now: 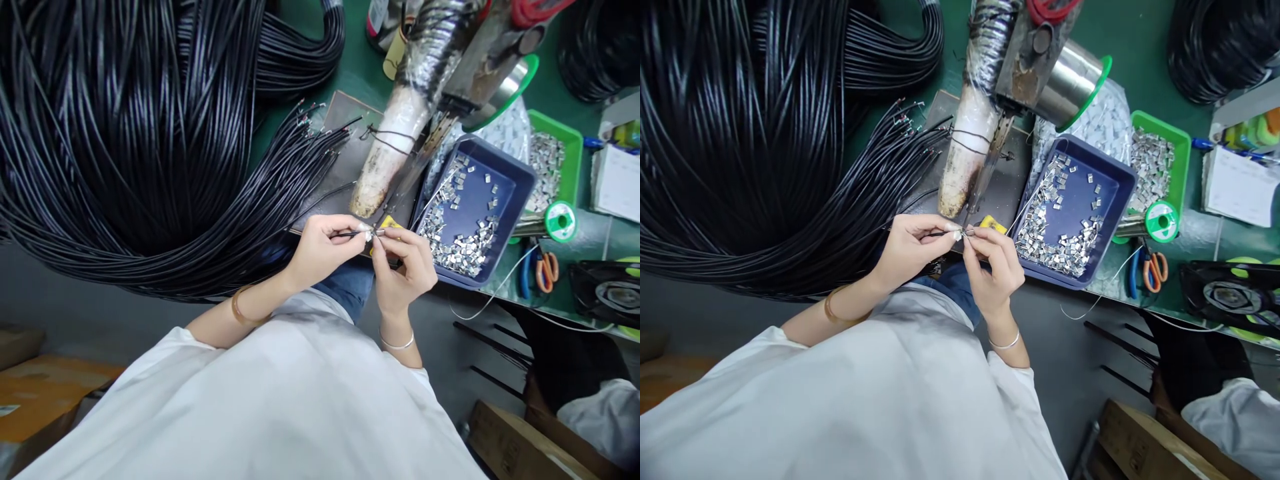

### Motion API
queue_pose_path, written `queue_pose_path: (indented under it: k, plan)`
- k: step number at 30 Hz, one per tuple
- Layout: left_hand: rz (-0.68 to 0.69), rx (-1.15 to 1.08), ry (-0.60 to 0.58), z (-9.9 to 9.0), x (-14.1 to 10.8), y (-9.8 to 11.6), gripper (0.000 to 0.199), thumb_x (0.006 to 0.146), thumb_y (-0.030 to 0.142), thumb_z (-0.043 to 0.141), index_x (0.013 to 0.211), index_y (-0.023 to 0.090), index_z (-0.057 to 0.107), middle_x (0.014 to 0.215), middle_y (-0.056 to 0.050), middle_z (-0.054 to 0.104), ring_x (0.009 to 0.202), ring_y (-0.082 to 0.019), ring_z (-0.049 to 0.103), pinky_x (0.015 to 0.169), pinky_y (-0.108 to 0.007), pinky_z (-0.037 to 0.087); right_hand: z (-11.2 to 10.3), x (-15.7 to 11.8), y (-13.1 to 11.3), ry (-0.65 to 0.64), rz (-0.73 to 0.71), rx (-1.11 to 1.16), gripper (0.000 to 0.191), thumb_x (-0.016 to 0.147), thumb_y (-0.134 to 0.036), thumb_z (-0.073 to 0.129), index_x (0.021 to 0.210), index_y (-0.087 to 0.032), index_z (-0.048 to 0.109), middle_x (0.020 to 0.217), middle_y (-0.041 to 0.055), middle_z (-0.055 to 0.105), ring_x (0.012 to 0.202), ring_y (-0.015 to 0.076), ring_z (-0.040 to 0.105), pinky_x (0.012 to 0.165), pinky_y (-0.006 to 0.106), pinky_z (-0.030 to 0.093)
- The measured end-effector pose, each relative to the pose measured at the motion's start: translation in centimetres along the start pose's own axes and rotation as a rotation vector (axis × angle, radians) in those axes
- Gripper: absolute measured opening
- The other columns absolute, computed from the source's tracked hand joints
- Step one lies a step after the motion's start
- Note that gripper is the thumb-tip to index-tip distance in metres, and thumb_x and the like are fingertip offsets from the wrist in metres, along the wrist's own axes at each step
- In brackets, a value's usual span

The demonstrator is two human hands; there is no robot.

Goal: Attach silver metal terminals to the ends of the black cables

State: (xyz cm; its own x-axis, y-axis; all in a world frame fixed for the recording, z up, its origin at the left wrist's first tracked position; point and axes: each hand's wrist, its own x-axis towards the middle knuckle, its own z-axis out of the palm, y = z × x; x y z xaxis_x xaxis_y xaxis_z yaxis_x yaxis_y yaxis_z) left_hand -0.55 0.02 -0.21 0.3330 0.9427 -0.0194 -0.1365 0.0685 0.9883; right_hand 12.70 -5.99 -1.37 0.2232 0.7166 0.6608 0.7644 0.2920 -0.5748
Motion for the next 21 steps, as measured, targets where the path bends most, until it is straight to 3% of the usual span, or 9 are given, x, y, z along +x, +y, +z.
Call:
queue_pose_path:
  k: [4, 16, 21]
  plan:
    - [0.005, 0.035, -0.017, -0.23, -0.01, 0.46, 0.010, 0.074, 0.018, 0.068, 0.074, 0.013, 0.076, 0.071, -0.003, 0.075, 0.055, -0.008, 0.060, 0.050, -0.016, 0.046, -0.01, 0.02, -0.17, 0.021, -0.021, -0.002, 0.018, 0.081, -0.011, 0.072, 0.092, -0.024, 0.068, 0.098, 0.0001, 0.074, 0.088, 0.0149, 0.072, 0.078, 0.033, 0.062]
    - [-0.088, -0.071, -0.109, -0.55, 0.05, -0.05, 0.008, 0.074, 0.020, 0.072, 0.074, 0.013, 0.075, 0.072, -0.003, 0.075, 0.066, -0.011, 0.067, 0.066, -0.021, 0.055, -0.48, -0.87, 0.37, 0.007, -0.184, -0.087, 0.022, 0.082, -0.011, 0.070, 0.098, -0.024, 0.063, 0.103, 0.0019, 0.077, 0.091, 0.0148, 0.075, 0.079, 0.027, 0.063]
    - [-0.064, -0.057, -0.118, -0.85, 0.01, -0.16, 0.010, 0.075, 0.022, 0.072, 0.075, 0.013, 0.075, 0.073, -0.003, 0.073, 0.065, -0.011, 0.065, 0.065, -0.021, 0.055, -0.56, -0.55, 0.22, -0.012, -0.154, -0.099, 0.020, 0.083, -0.011, 0.069, 0.096, -0.024, 0.064, 0.103, 0.0015, 0.077, 0.090, 0.0142, 0.075, 0.080, 0.027, 0.063]
